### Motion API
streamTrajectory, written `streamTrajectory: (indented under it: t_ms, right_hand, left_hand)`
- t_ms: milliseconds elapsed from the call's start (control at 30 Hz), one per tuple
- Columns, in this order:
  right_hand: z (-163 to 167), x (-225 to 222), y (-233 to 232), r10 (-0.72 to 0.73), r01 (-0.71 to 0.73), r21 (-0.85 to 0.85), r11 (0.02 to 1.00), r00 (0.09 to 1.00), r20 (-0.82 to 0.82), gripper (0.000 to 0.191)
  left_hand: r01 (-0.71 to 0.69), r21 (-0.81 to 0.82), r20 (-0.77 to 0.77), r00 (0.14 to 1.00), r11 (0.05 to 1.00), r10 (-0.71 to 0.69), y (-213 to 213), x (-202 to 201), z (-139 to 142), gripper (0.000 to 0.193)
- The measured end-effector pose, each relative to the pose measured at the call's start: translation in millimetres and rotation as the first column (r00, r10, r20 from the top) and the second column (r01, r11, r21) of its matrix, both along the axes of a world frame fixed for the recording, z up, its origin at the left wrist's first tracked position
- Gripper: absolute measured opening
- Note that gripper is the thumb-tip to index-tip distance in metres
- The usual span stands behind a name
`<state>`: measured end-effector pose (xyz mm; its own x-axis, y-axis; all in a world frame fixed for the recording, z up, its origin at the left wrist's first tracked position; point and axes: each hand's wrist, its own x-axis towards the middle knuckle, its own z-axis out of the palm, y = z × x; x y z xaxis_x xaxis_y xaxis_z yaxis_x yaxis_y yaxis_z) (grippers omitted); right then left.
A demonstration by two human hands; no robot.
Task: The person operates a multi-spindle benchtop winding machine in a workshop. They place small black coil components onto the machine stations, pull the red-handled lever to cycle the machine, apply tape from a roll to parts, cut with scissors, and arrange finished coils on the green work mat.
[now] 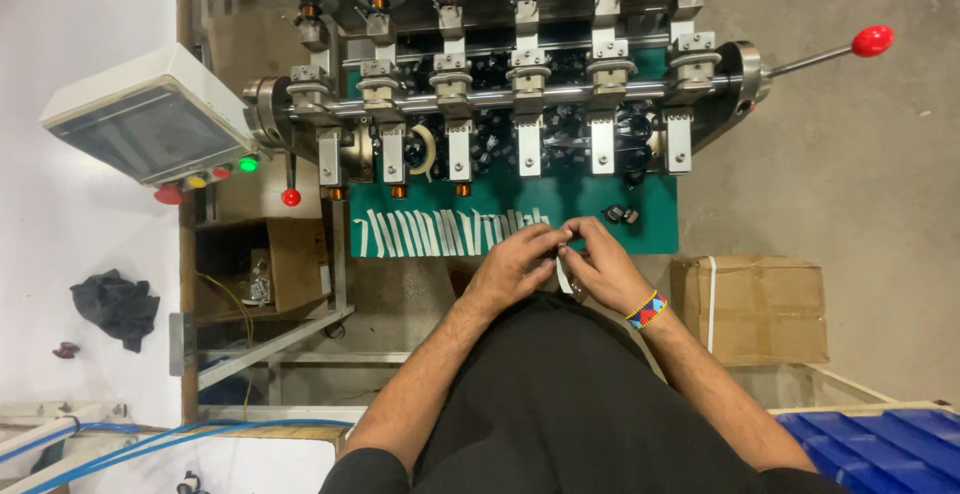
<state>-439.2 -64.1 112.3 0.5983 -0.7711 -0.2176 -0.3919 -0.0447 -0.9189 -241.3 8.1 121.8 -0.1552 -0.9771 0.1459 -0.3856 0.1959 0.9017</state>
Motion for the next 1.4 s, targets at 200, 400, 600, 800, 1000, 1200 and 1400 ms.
streamTrajectory:
  t_ms: [200, 400, 600, 800, 1000, 1200, 1400]
  right_hand:
    - [-24, -41, 30, -0.053, 0.047, 0.232, 0.972, 0.998, 0.02, 0.031]
    - [-21, -46, 40, -0.16, 0.102, 0.312, 0.945, 0.973, 0.166, 0.027]
    - [-4, -7, 23, -0.214, 0.217, 0.252, 0.943, 0.976, -0.041, 0.023]
    - [16, 28, 27, -0.143, 0.145, 0.03, 0.989, 0.988, -0.056, 0.018]
    - [32, 54, 25, -0.071, 0.008, -0.491, 0.871, 0.991, -0.11, 0.007]
    - [37, 69, 31, -0.065, -0.028, -0.608, 0.793, 0.989, -0.131, 0.008]
    - [21, 61, 36, -0.293, 0.217, -0.399, 0.891, 0.946, -0.139, 0.022]
  left_hand:
    - [-0.12, 0.066, -0.023, 0.992, 0.991, 0.122, 1, -25, -12, 0.038]
    - [-0.261, 0.431, -0.531, 0.701, 0.864, 0.476, -11, -16, -29, 0.038]
    - [-0.29, 0.084, -0.092, 0.95, 0.953, 0.297, 7, 15, -19, 0.038]
    - [-0.196, 0.386, -0.593, 0.696, 0.902, 0.405, 10, 28, -41, 0.04]
    - [0.29, 0.617, -0.774, 0.392, 0.732, 0.497, 27, 59, -57, 0.035]
    - [0.35, 0.626, -0.762, 0.463, 0.697, 0.452, 28, 72, -58, 0.035]
    - [0.413, 0.62, -0.755, 0.545, 0.667, 0.364, 15, 75, -46, 0.037]
